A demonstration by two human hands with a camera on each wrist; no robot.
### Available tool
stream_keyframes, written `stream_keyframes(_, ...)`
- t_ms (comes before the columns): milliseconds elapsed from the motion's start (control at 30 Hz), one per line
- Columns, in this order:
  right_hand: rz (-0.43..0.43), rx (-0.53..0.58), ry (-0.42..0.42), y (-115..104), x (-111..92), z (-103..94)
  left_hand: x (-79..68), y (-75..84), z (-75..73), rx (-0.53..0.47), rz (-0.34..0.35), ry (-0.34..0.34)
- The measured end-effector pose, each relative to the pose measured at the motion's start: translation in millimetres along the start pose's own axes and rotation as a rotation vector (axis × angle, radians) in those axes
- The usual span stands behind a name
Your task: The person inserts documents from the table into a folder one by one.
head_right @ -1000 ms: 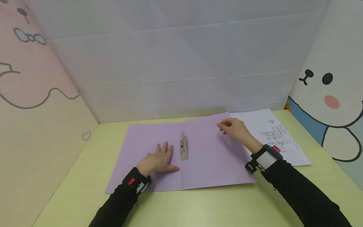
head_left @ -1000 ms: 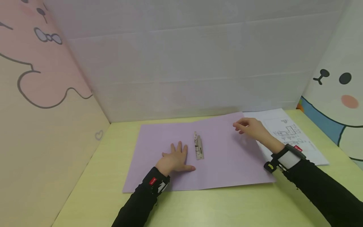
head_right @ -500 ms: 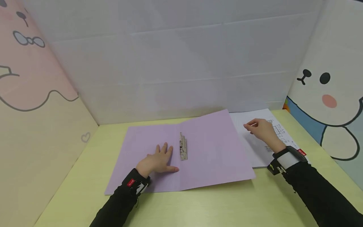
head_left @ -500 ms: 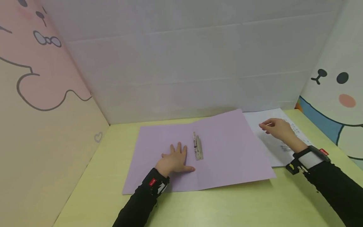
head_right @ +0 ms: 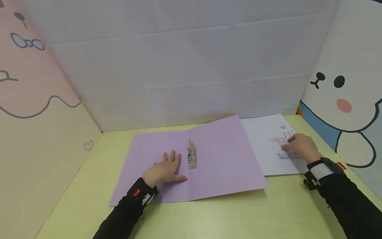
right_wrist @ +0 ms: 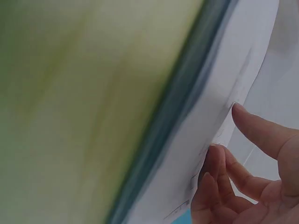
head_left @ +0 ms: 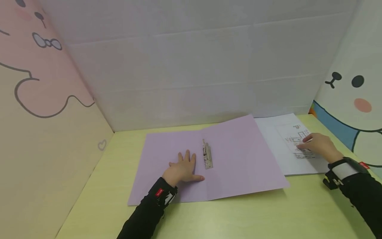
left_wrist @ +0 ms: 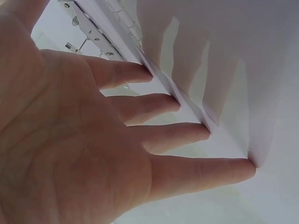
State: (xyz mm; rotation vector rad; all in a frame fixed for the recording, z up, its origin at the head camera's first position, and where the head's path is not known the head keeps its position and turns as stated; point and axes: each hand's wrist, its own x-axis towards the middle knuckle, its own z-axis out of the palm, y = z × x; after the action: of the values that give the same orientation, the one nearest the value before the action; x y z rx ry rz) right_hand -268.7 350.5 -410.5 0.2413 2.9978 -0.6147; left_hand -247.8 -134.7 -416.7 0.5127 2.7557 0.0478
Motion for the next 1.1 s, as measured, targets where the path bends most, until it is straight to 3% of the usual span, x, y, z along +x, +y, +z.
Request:
stream_keyframes(300,0.083,0.007,-0.004,12,6,0.2,0.1,-0.8,0.1,-0.003,0.004,0.0)
stream_keyframes(533,0.197,0.032,0.002,18,10,2.4,1.8,-2.2,2.2,-0.006,0.003,-0.003)
stream_keyframes(800,0.202,0.017,-0.001,26,11,-0.3,1.2,-4.5,3.7,-0.003,0.006,0.001)
stream_keyframes(1100,0.237,0.077,-0.039,42,11,-10.4,0.8,-2.6,1.0,-0.001,0.011,0.003)
